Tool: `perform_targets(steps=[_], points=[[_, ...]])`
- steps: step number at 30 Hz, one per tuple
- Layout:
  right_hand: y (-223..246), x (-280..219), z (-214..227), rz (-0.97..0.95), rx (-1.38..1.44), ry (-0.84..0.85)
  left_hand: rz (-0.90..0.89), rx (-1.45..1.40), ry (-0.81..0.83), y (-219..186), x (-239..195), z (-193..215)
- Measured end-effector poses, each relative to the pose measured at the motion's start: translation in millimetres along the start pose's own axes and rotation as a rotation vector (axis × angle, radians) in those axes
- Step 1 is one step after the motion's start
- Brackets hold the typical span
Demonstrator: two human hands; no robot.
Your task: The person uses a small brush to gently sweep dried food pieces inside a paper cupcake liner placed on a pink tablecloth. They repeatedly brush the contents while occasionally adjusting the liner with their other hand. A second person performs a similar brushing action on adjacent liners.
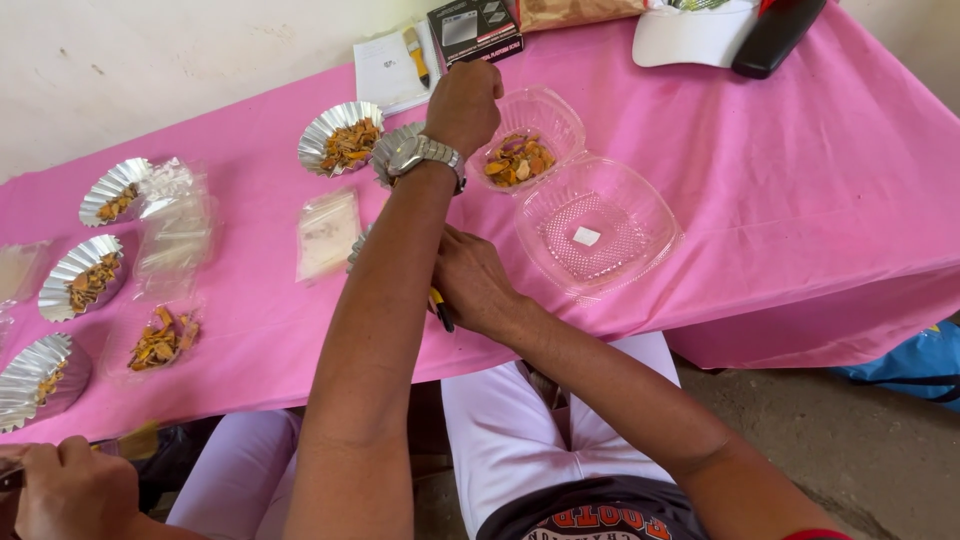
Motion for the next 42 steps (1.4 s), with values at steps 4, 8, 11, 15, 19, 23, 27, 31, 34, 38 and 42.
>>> perform_targets(steps=[4, 8, 11, 15, 19, 23, 27, 31, 34, 38, 42], points=[[2, 5, 9, -0.029, -0.020, 0.010, 0.100, -0.049, -0.029, -23, -25, 49], [-6, 7, 26, -0.156, -0.029, -0.057, 0.040, -0.082, -0.177, -22, -67, 121], [-8, 11, 43, -0.254, -0.018, -0.171, 0.101, 0.038, -0.104, -16, -115, 146], [-5, 16, 68, -0.329, 0.051, -0.245, 0.342, 0.329, 0.215, 46, -164, 110], [-10, 14, 58, -0.307, 0.043, -0.203, 0.423, 0.514, 0.317, 81, -193, 61], [-10, 12, 57, -0.300, 0.058, -0.210, 0.355, 0.689, 0.292, 90, -204, 31], [-7, 13, 62, -0.294, 0.076, -0.240, 0.335, 0.820, 0.246, 94, -205, 11], [-10, 11, 62, -0.281, 0.090, -0.242, 0.350, 0.859, 0.208, 88, -203, 13], [-10, 12, 57, -0.263, 0.087, -0.231, 0.348, 0.776, 0.146, 65, -205, 29], [-9, 12, 56, -0.254, 0.074, -0.224, 0.379, 0.740, 0.069, 63, -206, 25], [-8, 12, 59, -0.265, 0.051, -0.199, 0.450, 0.600, -0.075, 73, -204, 24]])
Point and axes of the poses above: each hand's wrist, its own x-axis towards the middle knuckle, its own z-axis out of the back of the hand, y = z × x, the point moved 9 cm from there along x, towards the middle knuckle, and after that the axes turned 9 degrees about -x, right-handed, at the moved point
